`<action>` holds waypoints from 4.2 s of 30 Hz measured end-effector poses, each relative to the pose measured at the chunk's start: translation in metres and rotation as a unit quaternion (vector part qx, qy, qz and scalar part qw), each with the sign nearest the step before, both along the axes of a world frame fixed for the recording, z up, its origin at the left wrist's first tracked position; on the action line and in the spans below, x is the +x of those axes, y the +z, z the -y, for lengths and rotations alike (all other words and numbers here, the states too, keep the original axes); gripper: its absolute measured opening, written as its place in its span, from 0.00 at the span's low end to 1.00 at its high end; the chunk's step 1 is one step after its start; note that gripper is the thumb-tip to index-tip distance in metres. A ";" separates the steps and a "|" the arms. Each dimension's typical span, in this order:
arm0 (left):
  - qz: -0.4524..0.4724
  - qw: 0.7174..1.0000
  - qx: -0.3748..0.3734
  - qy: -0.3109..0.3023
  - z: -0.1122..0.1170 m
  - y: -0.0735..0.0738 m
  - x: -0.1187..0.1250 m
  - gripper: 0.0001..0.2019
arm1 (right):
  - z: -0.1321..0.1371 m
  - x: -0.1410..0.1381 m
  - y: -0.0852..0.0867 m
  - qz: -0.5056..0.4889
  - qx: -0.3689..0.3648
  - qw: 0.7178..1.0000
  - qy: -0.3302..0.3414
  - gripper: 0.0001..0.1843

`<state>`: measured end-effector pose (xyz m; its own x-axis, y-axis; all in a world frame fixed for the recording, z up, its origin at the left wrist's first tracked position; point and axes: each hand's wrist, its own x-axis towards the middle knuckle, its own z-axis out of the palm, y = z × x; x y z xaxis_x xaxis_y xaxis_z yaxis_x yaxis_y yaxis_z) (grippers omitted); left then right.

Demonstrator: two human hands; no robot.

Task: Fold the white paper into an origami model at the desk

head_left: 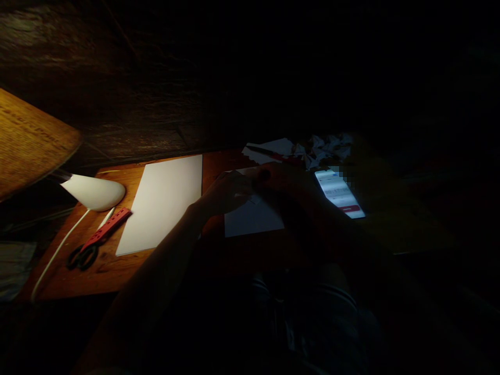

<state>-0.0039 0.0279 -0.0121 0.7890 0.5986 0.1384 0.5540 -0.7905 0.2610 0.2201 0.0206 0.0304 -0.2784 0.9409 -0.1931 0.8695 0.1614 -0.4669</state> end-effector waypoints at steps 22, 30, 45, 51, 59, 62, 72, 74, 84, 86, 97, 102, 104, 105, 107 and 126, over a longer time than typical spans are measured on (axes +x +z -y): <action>0.017 1.000 -0.026 -0.007 0.000 -0.004 -0.010 0.07 | 0.004 -0.003 0.000 0.011 0.000 1.000 0.000 0.15; 0.015 1.000 -0.017 -0.014 0.000 -0.003 -0.009 0.06 | 0.005 -0.003 0.001 0.015 0.011 1.000 0.008 0.16; 0.036 0.999 -0.030 -0.016 -0.005 -0.010 -0.013 0.09 | -0.005 0.004 -0.010 -0.031 0.014 0.999 0.031 0.14; 0.045 0.998 -0.037 -0.015 -0.005 -0.010 -0.014 0.09 | -0.004 0.006 -0.010 -0.033 0.022 0.999 0.035 0.14; 0.035 0.998 -0.050 -0.013 -0.001 -0.004 -0.013 0.16 | -0.003 0.004 -0.009 -0.054 0.017 0.998 0.017 0.13; 0.029 0.998 -0.047 -0.004 -0.003 -0.006 -0.013 0.15 | -0.003 0.004 -0.009 -0.055 0.011 0.998 0.021 0.11; 0.027 0.999 -0.043 0.003 -0.004 -0.009 -0.013 0.15 | -0.005 0.006 -0.011 -0.055 0.018 0.998 0.022 0.14; 0.023 0.999 -0.044 0.005 -0.004 -0.008 -0.013 0.15 | -0.004 0.005 -0.010 -0.049 0.021 0.998 0.018 0.13; 0.018 0.999 -0.041 0.010 -0.005 -0.012 -0.014 0.14 | -0.002 0.000 -0.006 -0.033 0.005 0.999 0.013 0.13; 0.018 0.999 -0.043 0.013 -0.006 -0.013 -0.015 0.14 | 0.001 0.000 -0.003 -0.029 0.014 0.999 0.011 0.14; 0.026 0.999 -0.048 0.004 -0.005 -0.013 -0.014 0.14 | 0.010 -0.005 0.007 0.020 0.021 0.999 -0.023 0.15; 0.029 0.998 -0.048 0.006 -0.006 -0.012 -0.014 0.15 | 0.008 -0.002 -0.002 0.010 0.058 0.998 0.011 0.16; 0.027 0.999 -0.038 0.011 -0.006 -0.013 -0.015 0.15 | 0.007 0.000 -0.005 0.008 0.070 0.997 0.029 0.16; 0.026 0.999 -0.033 0.013 -0.006 -0.014 -0.015 0.15 | 0.006 0.001 -0.006 0.007 0.073 0.997 0.036 0.16; 0.026 0.999 -0.024 0.012 -0.006 -0.015 -0.015 0.15 | 0.004 0.002 -0.008 0.005 0.073 0.996 0.050 0.16; 0.078 0.996 0.032 0.003 -0.007 -0.012 -0.012 0.11 | 0.006 0.004 -0.003 0.018 0.074 0.995 0.064 0.16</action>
